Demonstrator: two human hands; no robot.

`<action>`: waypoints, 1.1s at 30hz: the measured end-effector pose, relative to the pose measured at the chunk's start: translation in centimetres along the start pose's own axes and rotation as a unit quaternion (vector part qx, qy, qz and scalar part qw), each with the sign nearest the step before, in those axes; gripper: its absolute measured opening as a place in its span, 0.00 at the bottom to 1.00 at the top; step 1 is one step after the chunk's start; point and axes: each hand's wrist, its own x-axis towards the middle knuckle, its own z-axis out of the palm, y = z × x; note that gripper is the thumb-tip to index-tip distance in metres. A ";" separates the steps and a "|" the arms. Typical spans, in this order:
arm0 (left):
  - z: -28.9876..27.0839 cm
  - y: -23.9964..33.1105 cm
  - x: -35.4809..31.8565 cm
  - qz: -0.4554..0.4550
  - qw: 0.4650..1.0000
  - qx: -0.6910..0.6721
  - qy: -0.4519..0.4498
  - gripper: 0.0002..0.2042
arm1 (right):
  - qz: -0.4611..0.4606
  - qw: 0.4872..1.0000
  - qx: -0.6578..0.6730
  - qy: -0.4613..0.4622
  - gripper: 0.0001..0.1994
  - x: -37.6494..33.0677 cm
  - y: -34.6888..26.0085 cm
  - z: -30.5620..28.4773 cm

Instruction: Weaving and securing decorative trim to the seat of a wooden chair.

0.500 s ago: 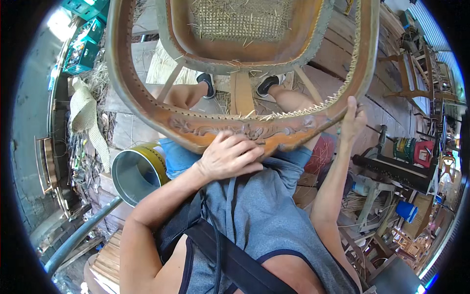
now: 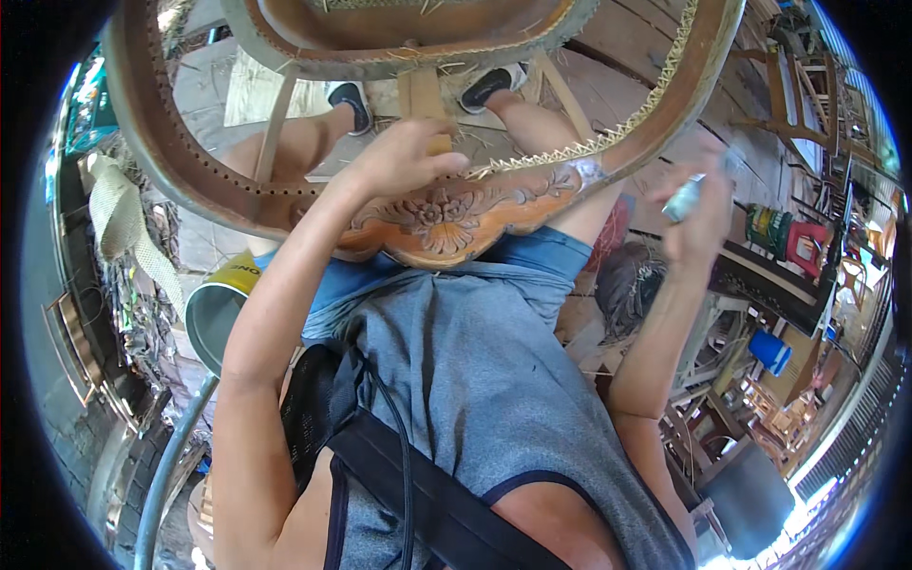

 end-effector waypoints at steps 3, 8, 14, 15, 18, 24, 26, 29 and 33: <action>2.4 0.7 2.6 0.022 0.992 -0.086 -0.085 0.24 | 0.203 0.910 -0.292 -0.211 0.19 -2.7 1.3 4.3; 3.9 0.1 4.7 0.024 0.989 -0.050 -0.140 0.11 | -0.112 0.803 -0.496 -0.311 0.21 -3.7 5.4 3.9; 5.0 -1.6 3.8 0.107 0.982 -0.147 -0.041 0.08 | -0.047 0.580 -0.709 -0.397 0.21 -3.8 5.1 6.3; 5.2 -1.7 3.8 0.109 0.982 -0.149 -0.042 0.08 | -0.046 0.580 -0.711 -0.396 0.21 -3.9 5.4 6.2; 5.6 -2.1 3.9 0.057 0.981 -0.181 -0.053 0.08 | -0.131 0.521 -0.754 -0.379 0.20 -3.8 5.5 6.6; 5.8 -2.2 3.7 0.052 0.981 -0.185 -0.040 0.09 | -0.013 0.522 -0.718 -0.460 0.20 -2.4 4.1 8.0; 5.9 -2.3 3.8 0.062 0.979 -0.190 -0.045 0.08 | -0.064 0.534 -0.711 -0.453 0.15 -2.3 4.2 7.8; 5.8 -2.3 3.7 0.040 0.979 -0.190 -0.053 0.08 | 0.010 0.498 -0.729 -0.470 0.19 -1.9 3.1 9.2; 5.7 -2.4 3.3 -0.003 0.971 -0.229 -0.070 0.09 | -0.028 0.464 -0.757 -0.460 0.18 -3.1 3.8 10.3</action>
